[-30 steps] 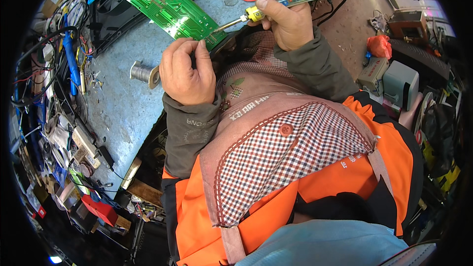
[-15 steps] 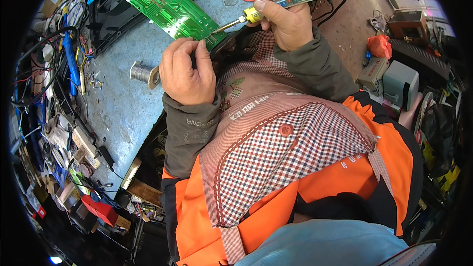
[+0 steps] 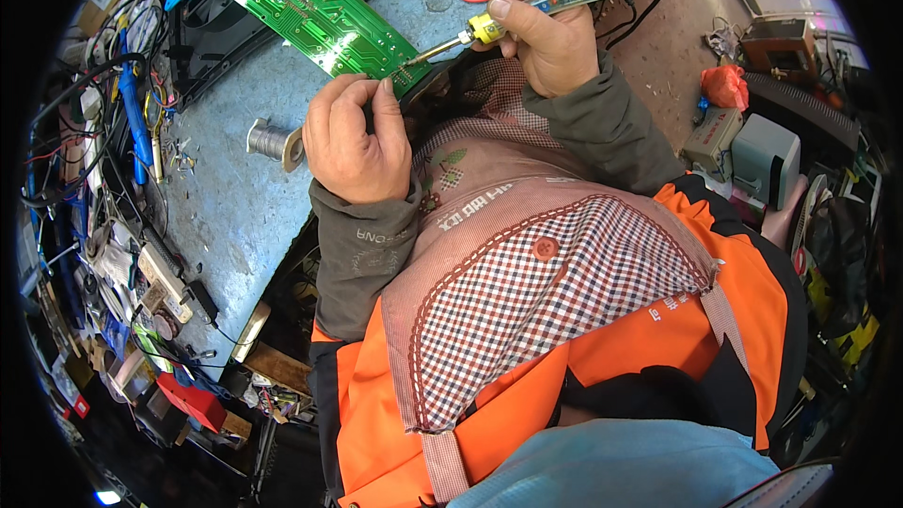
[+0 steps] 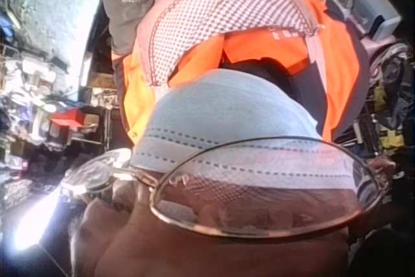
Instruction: The person solders a green circuit board using a soldering iron and solder wire. They hold the board with one hand and apply solder to multiple points with the other, working continuously across the surface.
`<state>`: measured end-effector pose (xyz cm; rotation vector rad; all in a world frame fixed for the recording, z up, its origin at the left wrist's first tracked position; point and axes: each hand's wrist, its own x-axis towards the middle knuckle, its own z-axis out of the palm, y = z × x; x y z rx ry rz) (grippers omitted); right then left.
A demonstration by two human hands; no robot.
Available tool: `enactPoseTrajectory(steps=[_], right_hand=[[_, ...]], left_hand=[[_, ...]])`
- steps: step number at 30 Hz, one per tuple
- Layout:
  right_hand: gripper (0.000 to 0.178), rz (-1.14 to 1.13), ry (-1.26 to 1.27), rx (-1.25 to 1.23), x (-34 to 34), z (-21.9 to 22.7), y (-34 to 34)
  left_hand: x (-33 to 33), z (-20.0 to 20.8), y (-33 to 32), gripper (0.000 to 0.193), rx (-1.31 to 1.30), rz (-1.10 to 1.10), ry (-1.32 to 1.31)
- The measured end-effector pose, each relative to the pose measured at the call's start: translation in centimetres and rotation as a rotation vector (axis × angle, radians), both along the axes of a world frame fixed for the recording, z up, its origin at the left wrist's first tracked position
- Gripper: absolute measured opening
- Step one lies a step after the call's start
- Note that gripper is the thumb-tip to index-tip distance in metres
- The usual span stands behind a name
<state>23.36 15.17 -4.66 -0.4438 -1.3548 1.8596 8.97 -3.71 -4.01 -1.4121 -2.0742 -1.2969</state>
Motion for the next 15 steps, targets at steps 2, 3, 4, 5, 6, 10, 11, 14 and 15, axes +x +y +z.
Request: enactPoseTrajectory(steps=[2, 3, 4, 5, 6, 10, 11, 14, 15], right_hand=[[0.014, -0.006, -0.005, 0.004, -0.02, 0.14, -0.11], [0.014, -0.009, -0.008, 0.007, -0.02, 0.18, -0.14], [0.014, -0.011, -0.011, 0.016, -0.02, 0.15, -0.12], [0.014, -0.012, -0.015, 0.025, -0.01, 0.09, -0.09], [0.014, -0.015, -0.019, 0.034, 0.0, 0.06, -0.06], [0.015, -0.016, -0.026, 0.031, 0.02, 0.1, -0.11], [0.014, -0.015, -0.027, 0.029, -0.01, 0.14, -0.16], [0.014, -0.013, -0.028, 0.034, 0.01, 0.23, -0.2], [0.014, -0.013, -0.027, 0.038, 0.02, 0.23, -0.2]], left_hand=[[0.05, -0.04, 0.03, 0.014, 0.001, 0.0, -0.006], [0.05, -0.07, 0.03, 0.014, 0.0, 0.002, -0.005], [0.05, -0.07, 0.04, 0.014, -0.001, 0.004, -0.006], [0.05, -0.07, 0.04, 0.014, -0.002, 0.005, -0.006], [0.06, -0.07, 0.05, 0.014, -0.003, 0.006, -0.009], [0.13, -0.07, 0.04, 0.014, -0.007, 0.011, -0.013], [0.15, -0.07, 0.03, 0.014, -0.008, 0.012, -0.013], [0.02, -0.27, 0.03, 0.014, -0.003, 0.012, -0.003], [0.03, -0.28, 0.06, 0.014, -0.002, 0.011, -0.003]])
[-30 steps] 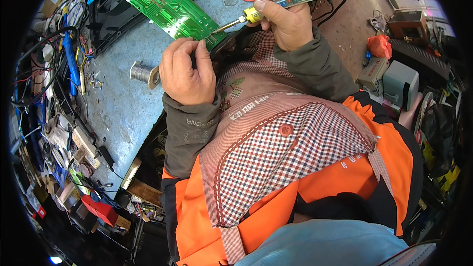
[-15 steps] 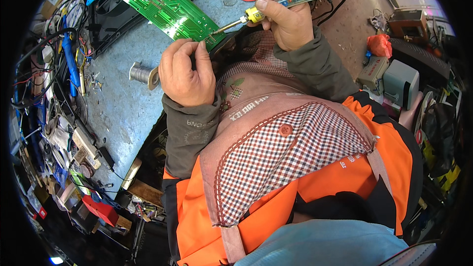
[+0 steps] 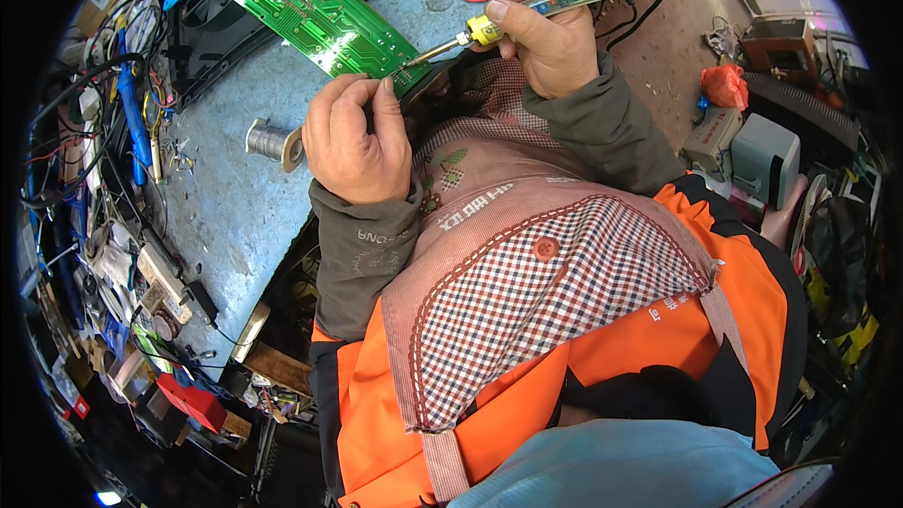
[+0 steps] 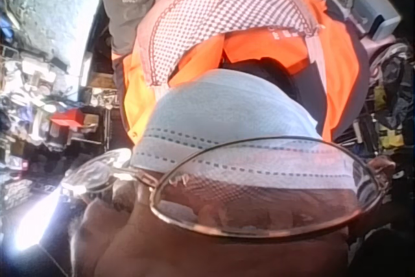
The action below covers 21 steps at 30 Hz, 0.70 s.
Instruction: The person solders a green circuit board using a soldering iron and solder wire. They hold the board with one hand and apply solder to multiple points with the other, working continuously across the surface.
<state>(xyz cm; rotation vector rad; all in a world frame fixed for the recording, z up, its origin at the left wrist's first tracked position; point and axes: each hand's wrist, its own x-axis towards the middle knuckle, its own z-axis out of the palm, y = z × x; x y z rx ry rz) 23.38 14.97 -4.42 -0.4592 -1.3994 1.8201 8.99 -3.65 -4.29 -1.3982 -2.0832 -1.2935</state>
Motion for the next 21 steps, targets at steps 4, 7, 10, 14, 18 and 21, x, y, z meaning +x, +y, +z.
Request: enactPoseTrajectory(steps=[4, 7, 10, 14, 18, 21], right_hand=[[0.015, -0.011, -0.001, 0.011, -0.07, -0.31, -0.01], [0.015, -0.012, 0.003, 0.002, -0.07, -0.26, -0.02], [0.015, -0.013, -0.002, 0.003, -0.1, -0.22, -0.04], [0.016, -0.011, -0.01, -0.003, -0.03, -0.13, -0.04], [0.016, -0.003, -0.004, -0.01, -0.02, -0.22, 0.06], [0.016, 0.0, -0.006, -0.02, -0.02, 0.09, -0.04]], left_hand=[[0.07, 0.05, -0.04, 0.013, -0.005, 0.005, -0.004], [0.01, -0.07, -0.02, 0.013, -0.004, 0.006, -0.002], [0.11, 0.04, -0.01, 0.014, -0.004, 0.01, 0.005], [0.14, 0.13, 0.01, 0.014, -0.01, 0.009, 0.011], [0.08, -0.05, 0.06, 0.014, -0.003, 0.012, 0.021], [0.05, -0.06, 0.04, 0.014, 0.002, 0.013, 0.01]])
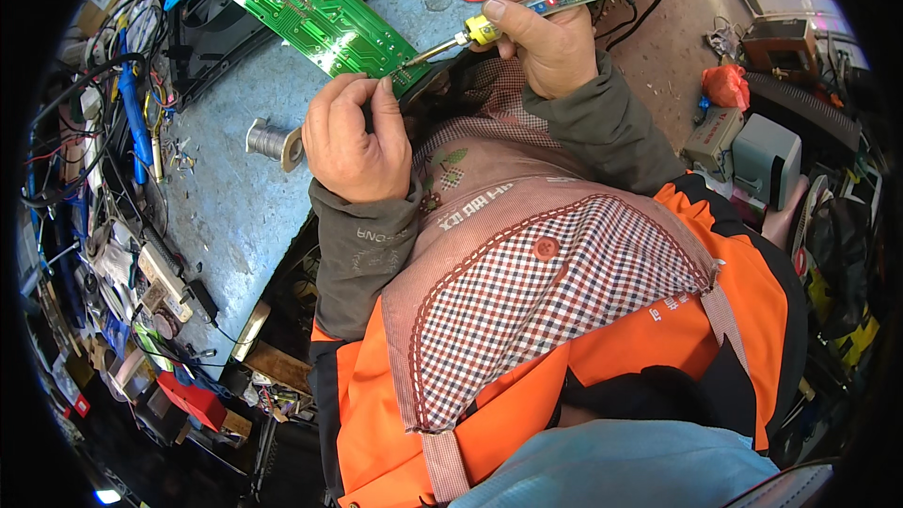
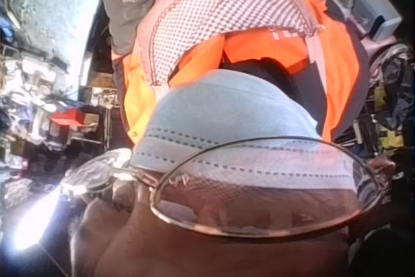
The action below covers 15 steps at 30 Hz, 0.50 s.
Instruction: The person solders a green circuit board using a soldering iron and solder wire. They hold the board with one hand and apply solder to multiple points with the other, working continuously across the surface.
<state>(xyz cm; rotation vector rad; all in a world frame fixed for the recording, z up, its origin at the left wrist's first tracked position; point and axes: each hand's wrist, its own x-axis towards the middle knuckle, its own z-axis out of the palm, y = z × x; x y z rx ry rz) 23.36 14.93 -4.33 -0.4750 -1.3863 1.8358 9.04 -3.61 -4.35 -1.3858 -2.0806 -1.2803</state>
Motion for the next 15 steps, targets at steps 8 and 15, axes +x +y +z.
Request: enactPoseTrajectory(steps=[8, 15], right_hand=[[0.016, 0.001, -0.009, 0.02, 0.01, 0.03, 0.04], [0.015, 0.012, 0.022, 0.013, 0.01, -0.43, 0.35]], left_hand=[[0.01, 0.08, 0.03, 0.014, 0.007, 0.0, -0.011], [-0.01, 0.34, -0.05, 0.014, -0.002, -0.007, -0.014]])
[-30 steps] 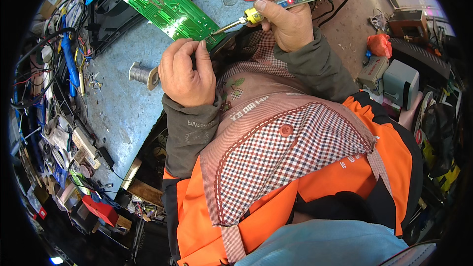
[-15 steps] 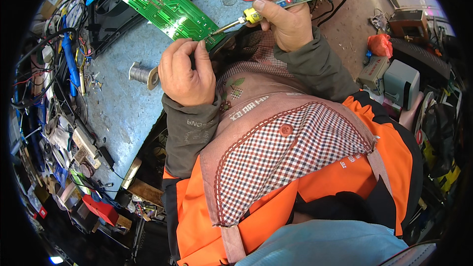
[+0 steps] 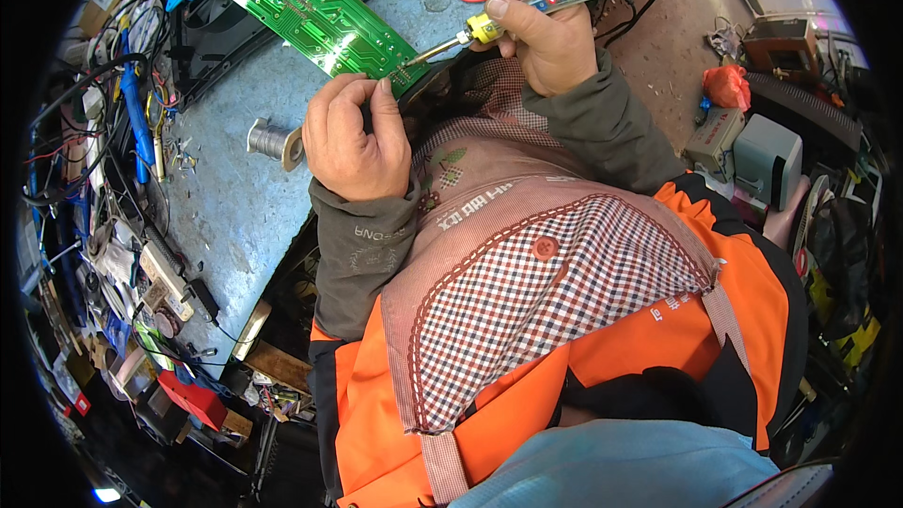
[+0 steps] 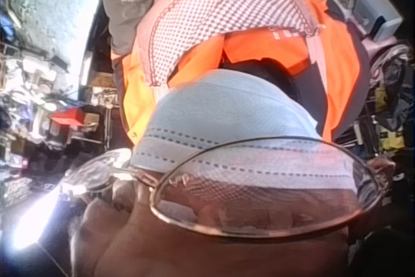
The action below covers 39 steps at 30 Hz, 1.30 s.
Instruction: The person solders a green circuit board using a soldering iron and solder wire. They hold the board with one hand and apply solder to multiple points with the other, working continuously across the surface.
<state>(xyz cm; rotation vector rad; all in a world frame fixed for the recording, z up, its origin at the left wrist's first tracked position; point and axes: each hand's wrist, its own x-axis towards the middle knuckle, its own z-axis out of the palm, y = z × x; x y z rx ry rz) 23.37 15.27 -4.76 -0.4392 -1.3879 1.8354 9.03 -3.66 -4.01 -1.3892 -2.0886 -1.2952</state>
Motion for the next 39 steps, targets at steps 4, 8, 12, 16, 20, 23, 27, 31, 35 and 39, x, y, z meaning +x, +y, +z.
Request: enactPoseTrajectory(steps=[4, 8, 12, 16, 20, 23, 27, 31, 35, 39], right_hand=[[0.015, 0.003, 0.015, -0.009, 0.01, 0.06, -0.07], [0.015, -0.005, 0.001, -0.013, 0.0, 0.06, -0.12], [0.015, -0.002, -0.015, -0.001, 0.03, 0.15, -0.14], [0.015, -0.007, -0.025, 0.01, 0.09, 0.25, -0.24], [0.015, -0.004, -0.024, 0.014, 0.09, 0.18, -0.23], [0.015, -0.002, -0.02, 0.008, 0.08, 0.32, -0.33], [0.016, -0.003, -0.012, 0.004, 0.1, 0.11, -0.3], [0.015, -0.004, -0.015, 0.018, 0.1, 0.0, -0.21], [0.014, 0.012, 0.029, -0.005, 0.1, -0.07, -0.1], [0.013, 0.008, 0.025, -0.008, 0.17, -0.29, 0.08]], left_hand=[[-0.01, 0.0, 0.04, 0.014, 0.001, -0.007, 0.004], [-0.04, 0.01, 0.02, 0.014, 0.004, -0.015, -0.013], [-0.02, -0.01, 0.13, 0.014, 0.009, -0.016, -0.007], [-0.14, -0.12, 0.07, 0.014, 0.006, -0.016, 0.006], [-0.09, -0.1, 0.09, 0.014, -0.002, -0.014, 0.018], [-0.01, 0.04, 0.15, 0.014, -0.003, -0.013, 0.019], [-0.03, -0.21, 0.15, 0.014, 0.002, -0.007, 0.022], [0.02, -0.23, 0.1, 0.014, 0.004, -0.008, 0.009], [-0.06, -0.19, 0.06, 0.013, -0.001, -0.01, 0.006], [0.01, -0.08, 0.02, 0.013, -0.002, -0.005, 0.005]])
